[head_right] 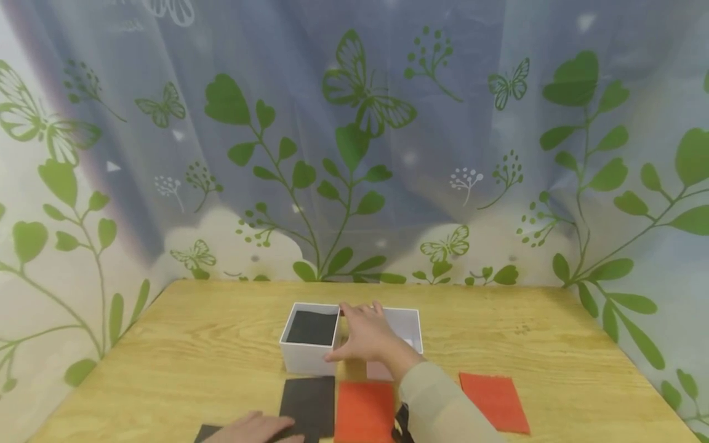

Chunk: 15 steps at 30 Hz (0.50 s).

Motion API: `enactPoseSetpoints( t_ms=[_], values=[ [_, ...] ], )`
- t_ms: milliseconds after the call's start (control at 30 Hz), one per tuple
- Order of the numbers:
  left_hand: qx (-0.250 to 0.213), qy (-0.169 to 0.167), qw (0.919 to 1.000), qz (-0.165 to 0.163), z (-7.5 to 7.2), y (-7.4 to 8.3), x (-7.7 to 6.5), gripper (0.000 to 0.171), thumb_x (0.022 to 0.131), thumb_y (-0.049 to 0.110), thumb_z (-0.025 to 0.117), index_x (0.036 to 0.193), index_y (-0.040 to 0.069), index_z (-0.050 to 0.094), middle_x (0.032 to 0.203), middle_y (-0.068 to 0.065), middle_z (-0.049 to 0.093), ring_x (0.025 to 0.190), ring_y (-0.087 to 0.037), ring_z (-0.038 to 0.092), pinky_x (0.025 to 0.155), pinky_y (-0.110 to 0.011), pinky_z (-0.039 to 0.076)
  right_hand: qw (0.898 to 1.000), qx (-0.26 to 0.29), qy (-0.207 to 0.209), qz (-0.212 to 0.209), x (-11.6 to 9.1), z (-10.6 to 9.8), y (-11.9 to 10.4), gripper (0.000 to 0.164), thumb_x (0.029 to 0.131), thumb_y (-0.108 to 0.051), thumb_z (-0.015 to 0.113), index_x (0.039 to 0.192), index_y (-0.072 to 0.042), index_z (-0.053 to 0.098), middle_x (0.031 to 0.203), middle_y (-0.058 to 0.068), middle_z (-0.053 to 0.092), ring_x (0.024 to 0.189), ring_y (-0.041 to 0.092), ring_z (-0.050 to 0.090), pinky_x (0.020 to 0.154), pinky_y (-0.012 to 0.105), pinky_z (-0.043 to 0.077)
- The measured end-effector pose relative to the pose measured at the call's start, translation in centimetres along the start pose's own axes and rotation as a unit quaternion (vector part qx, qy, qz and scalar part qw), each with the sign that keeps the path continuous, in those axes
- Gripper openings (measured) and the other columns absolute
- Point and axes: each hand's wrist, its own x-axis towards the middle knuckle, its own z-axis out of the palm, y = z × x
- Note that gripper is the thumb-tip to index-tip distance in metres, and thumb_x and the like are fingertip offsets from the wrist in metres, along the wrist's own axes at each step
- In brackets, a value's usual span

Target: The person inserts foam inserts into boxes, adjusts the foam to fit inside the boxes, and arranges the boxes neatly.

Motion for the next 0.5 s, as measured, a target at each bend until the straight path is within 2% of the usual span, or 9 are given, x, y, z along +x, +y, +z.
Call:
enactPoseSetpoints(
  t_ms=[33,67,100,167,300,400,500],
  values=[
    [0.004,-0.023,0.9996,0.013,-1.0,-0.3,0.1,0.055,0.094,0.058,0.037,0.132,0.021,0.051,0.12,0.001,0.056,0.103,-0.011,0.056,0.082,-0.036,0.048,1.0,0.0,-0.001,0.0,0.0,0.0,0.0,0.106,0.065,-0.059,0.075,0.145,-0.006,0.031,0.129,0.006,0.054,0.126,0.031,0.039,0.108,0.054,0.005],
    [0.02,-0.024,0.999,0.03,-1.7,-0.7,0.2,0.057,0.093,0.059,0.036,0.134,0.021,0.049,0.123,-0.001,0.055,0.106,-0.014,0.055,0.083,-0.039,0.048,1.0,-0.002,-0.001,0.0,0.0,-0.1,-0.1,0.106,0.065,-0.059,0.075,0.145,-0.006,0.031,0.129,0.007,0.054,0.126,0.031,0.039,0.108,0.054,0.005],
    [0.047,-0.005,0.9971,0.06,-2.2,-1.1,0.2,0.059,0.094,0.059,0.035,0.136,0.021,0.047,0.126,-0.003,0.053,0.109,-0.015,0.054,0.084,-0.04,0.048,1.0,-0.003,-0.001,0.0,0.0,-0.1,-0.1,0.106,0.065,-0.059,0.075,0.145,-0.006,0.031,0.13,0.007,0.053,0.126,0.031,0.039,0.108,0.054,0.005],
    [0.052,0.015,0.9976,0.042,-3.4,-1.4,0.5,0.067,0.089,0.065,0.037,0.137,0.019,0.046,0.128,-0.005,0.051,0.112,-0.019,0.052,0.086,-0.045,0.046,1.0,-0.004,-0.002,0.001,0.1,-0.2,-0.2,0.105,0.065,-0.059,0.076,0.145,-0.006,0.031,0.13,0.007,0.053,0.126,0.031,0.039,0.108,0.054,0.005],
    [0.047,0.066,0.9966,0.009,-5.0,-2.5,1.4,0.074,0.082,0.064,0.055,0.138,0.017,0.045,0.134,-0.007,0.047,0.117,-0.022,0.048,0.09,-0.051,0.042,1.0,-0.002,-0.003,0.001,0.1,-0.1,-0.3,0.104,0.066,-0.058,0.076,0.144,-0.006,0.032,0.129,0.007,0.054,0.126,0.031,0.04,0.108,0.054,0.005],
    [0.048,0.085,0.9952,-0.013,-5.7,-3.5,2.4,0.076,0.078,0.056,0.065,0.139,0.017,0.044,0.138,-0.008,0.044,0.122,-0.024,0.045,0.094,-0.054,0.038,1.0,-0.004,-0.004,0.0,0.1,-0.1,-0.2,0.103,0.066,-0.058,0.075,0.144,-0.006,0.032,0.129,0.006,0.054,0.126,0.031,0.039,0.108,0.054,0.005],
    [0.054,0.093,0.9939,-0.022,-6.1,-4.6,3.4,0.075,0.077,0.052,0.068,0.139,0.016,0.045,0.138,-0.009,0.043,0.123,-0.026,0.044,0.096,-0.055,0.036,1.0,-0.003,-0.002,0.002,0.1,0.0,-0.2,0.102,0.067,-0.058,0.075,0.144,-0.007,0.032,0.128,0.005,0.054,0.125,0.031,0.04,0.108,0.054,0.005]
  ],
)
